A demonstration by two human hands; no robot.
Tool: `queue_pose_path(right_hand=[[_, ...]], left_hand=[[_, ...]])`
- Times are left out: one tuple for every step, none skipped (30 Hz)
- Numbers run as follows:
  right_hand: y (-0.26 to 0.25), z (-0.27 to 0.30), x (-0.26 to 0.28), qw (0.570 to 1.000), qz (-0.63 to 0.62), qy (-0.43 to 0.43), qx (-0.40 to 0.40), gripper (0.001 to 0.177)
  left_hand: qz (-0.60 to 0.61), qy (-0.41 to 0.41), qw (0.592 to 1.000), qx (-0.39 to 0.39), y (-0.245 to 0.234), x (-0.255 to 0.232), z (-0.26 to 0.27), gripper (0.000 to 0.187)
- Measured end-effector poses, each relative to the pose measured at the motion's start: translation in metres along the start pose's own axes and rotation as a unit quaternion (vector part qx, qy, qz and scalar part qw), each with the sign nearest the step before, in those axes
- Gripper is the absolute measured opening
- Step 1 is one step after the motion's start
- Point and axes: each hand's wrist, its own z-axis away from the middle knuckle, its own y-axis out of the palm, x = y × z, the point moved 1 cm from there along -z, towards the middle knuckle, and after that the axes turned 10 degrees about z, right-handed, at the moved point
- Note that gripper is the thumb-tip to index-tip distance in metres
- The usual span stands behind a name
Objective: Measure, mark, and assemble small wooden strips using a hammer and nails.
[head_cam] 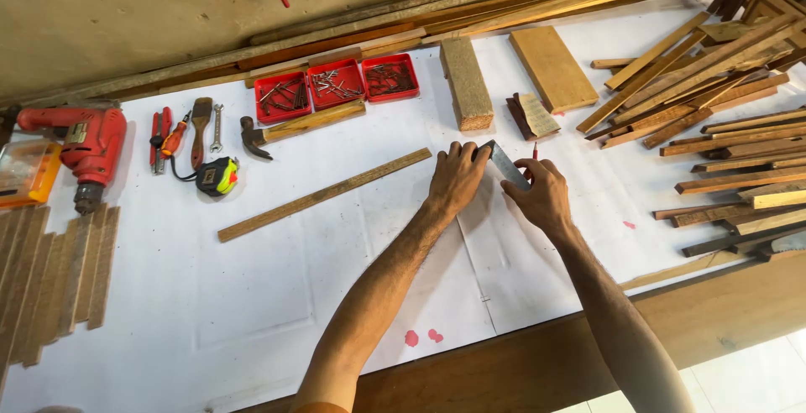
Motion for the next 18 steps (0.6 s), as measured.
queue_pose_path(right_hand=[[-0.001, -0.002, -0.007, 1.000, 0.001, 0.002, -0.001, 0.046], [-0.002, -0.004, -0.014, 1.000, 0.003, 0.003, -0.002, 0.046], [-0.001, -0.004, -0.021, 1.000, 0.004, 0.005, -0.001, 0.046], [-0.003, -0.005, -0.023, 1.000, 0.004, 0.008, 0.000, 0.046], [-0.004, -0.006, -0.024, 1.000, 0.012, 0.018, 0.014, 0.046], [-0.005, -0.008, -0.025, 0.999, 0.020, 0.029, 0.029, 0.046], [-0.007, -0.011, -0.026, 0.999, 0.019, 0.030, 0.029, 0.046], [-0.008, -0.013, -0.027, 0.998, 0.019, 0.041, 0.044, 0.042], [-0.009, -0.014, -0.028, 0.997, 0.018, 0.051, 0.061, 0.039], [-0.004, -0.018, -0.038, 0.997, 0.016, 0.052, 0.063, 0.039], [0.001, -0.021, -0.047, 0.998, 0.045, 0.007, 0.044, 0.030], [0.007, -0.023, -0.055, 0.996, 0.073, -0.038, 0.025, 0.024], [0.003, -0.023, -0.052, 0.996, 0.071, -0.037, 0.027, 0.024], [0.000, -0.024, -0.048, 0.994, 0.098, -0.012, 0.054, 0.027], [-0.003, -0.025, -0.043, 0.989, 0.127, 0.010, 0.081, 0.033], [-0.005, -0.024, -0.042, 0.989, 0.126, 0.009, 0.082, 0.033], [-0.007, -0.023, -0.039, 0.987, 0.144, 0.001, 0.077, 0.033], [-0.009, -0.021, -0.036, 0.984, 0.161, -0.007, 0.072, 0.035]], left_hand=[[0.001, 0.002, 1.000, 0.001, 0.005, -0.002, -0.005, 0.054], [0.003, 0.003, 1.000, 0.014, 0.010, -0.003, -0.011, 0.051], [0.005, 0.004, 1.000, 0.028, 0.016, -0.005, -0.013, 0.048], [0.006, 0.005, 0.999, 0.031, 0.019, -0.006, -0.016, 0.048], [0.001, 0.003, 0.999, 0.044, 0.023, -0.006, -0.019, 0.044], [-0.004, 0.002, 0.998, 0.057, 0.025, -0.006, -0.022, 0.041], [-0.004, 0.003, 0.998, 0.059, 0.036, 0.000, -0.023, 0.041], [-0.002, 0.009, 0.999, 0.051, 0.047, 0.006, -0.024, 0.041], [-0.001, 0.015, 0.999, 0.043, 0.057, 0.012, -0.023, 0.041], [-0.002, 0.014, 0.999, 0.046, 0.063, 0.016, -0.024, 0.041], [-0.005, 0.035, 0.999, 0.035, 0.069, 0.020, -0.023, 0.044], [-0.009, 0.056, 0.998, 0.024, 0.074, 0.023, -0.021, 0.048], [-0.009, 0.055, 0.998, 0.026, 0.073, 0.023, -0.021, 0.048], [0.003, 0.049, 0.998, 0.024, 0.072, 0.023, -0.020, 0.048], [0.015, 0.043, 0.999, 0.020, 0.070, 0.023, -0.020, 0.048], [0.014, 0.041, 0.999, 0.020, 0.059, 0.015, -0.022, 0.048], [0.015, 0.021, 0.999, 0.047, 0.048, 0.008, -0.023, 0.053], [0.016, 0.002, 0.997, 0.074, 0.037, 0.002, -0.023, 0.058]])
